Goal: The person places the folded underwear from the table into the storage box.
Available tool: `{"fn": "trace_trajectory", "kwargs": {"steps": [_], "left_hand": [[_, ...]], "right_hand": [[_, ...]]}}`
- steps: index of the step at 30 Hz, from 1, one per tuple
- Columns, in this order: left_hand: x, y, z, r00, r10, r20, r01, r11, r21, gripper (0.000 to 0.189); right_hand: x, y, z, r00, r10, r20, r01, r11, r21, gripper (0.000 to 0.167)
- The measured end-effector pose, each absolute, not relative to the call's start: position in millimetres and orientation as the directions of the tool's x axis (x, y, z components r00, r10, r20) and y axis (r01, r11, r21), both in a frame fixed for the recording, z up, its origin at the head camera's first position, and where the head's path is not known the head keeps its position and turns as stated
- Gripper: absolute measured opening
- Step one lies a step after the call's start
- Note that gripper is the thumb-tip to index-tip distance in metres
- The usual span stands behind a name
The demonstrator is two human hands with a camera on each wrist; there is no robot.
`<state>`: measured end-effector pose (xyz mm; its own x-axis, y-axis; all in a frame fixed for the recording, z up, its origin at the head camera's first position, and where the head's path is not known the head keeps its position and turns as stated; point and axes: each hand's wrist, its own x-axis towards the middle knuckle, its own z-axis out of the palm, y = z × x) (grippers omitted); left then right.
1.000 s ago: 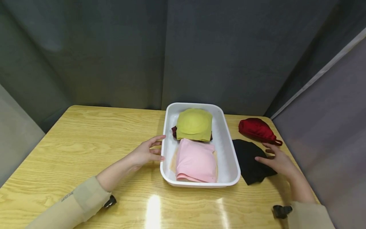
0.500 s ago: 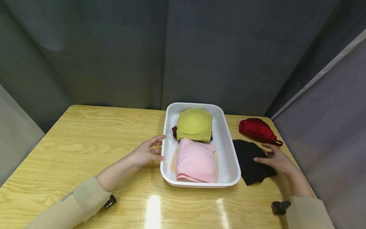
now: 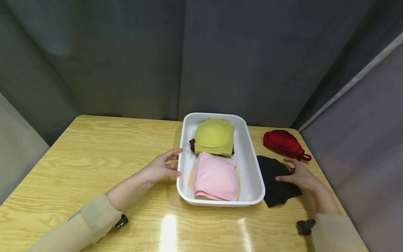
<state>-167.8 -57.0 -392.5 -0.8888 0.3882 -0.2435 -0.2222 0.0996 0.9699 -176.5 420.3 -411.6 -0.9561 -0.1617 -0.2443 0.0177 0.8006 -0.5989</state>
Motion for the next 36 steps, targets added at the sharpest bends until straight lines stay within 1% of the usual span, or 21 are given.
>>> {"fn": "trace_trajectory", "kwargs": {"steps": [5,8,14,17,25,30,36], "left_hand": [[-168,-57,-392,-0.889,0.389,-0.241,-0.223,0.091,0.971,0.085],[-168,-57,-391,-0.887,0.395,-0.239,-0.223,0.088,0.971,0.086],[-168,-56,-391,-0.886,0.395,-0.243,-0.226,0.091,0.970,0.086],[-168,-56,-391,-0.886,0.396,-0.242,-0.225,0.090,0.970,0.085],[-169,-55,-391,-0.888,0.391,-0.243,-0.223,0.096,0.970,0.085],[-168,-55,-391,-0.889,0.389,-0.243,-0.225,0.092,0.970,0.085],[-168,-55,-391,-0.889,0.387,-0.244,-0.223,0.098,0.970,0.085]], "right_hand": [[-179,418,-414,-0.952,-0.174,-0.252,0.003,0.818,-0.575,0.086],[-180,416,-413,-0.954,-0.159,-0.255,0.012,0.828,-0.561,0.086],[-180,413,-411,-0.960,-0.147,-0.239,0.011,0.831,-0.556,0.089],[-179,413,-411,-0.959,-0.160,-0.234,0.008,0.810,-0.587,0.090],[-177,417,-413,-0.953,-0.199,-0.228,-0.012,0.777,-0.629,0.083],[-174,420,-411,-0.946,-0.234,-0.224,-0.002,0.695,-0.719,0.082],[-168,424,-409,-0.948,-0.243,-0.207,0.021,0.600,-0.800,0.072]]}}
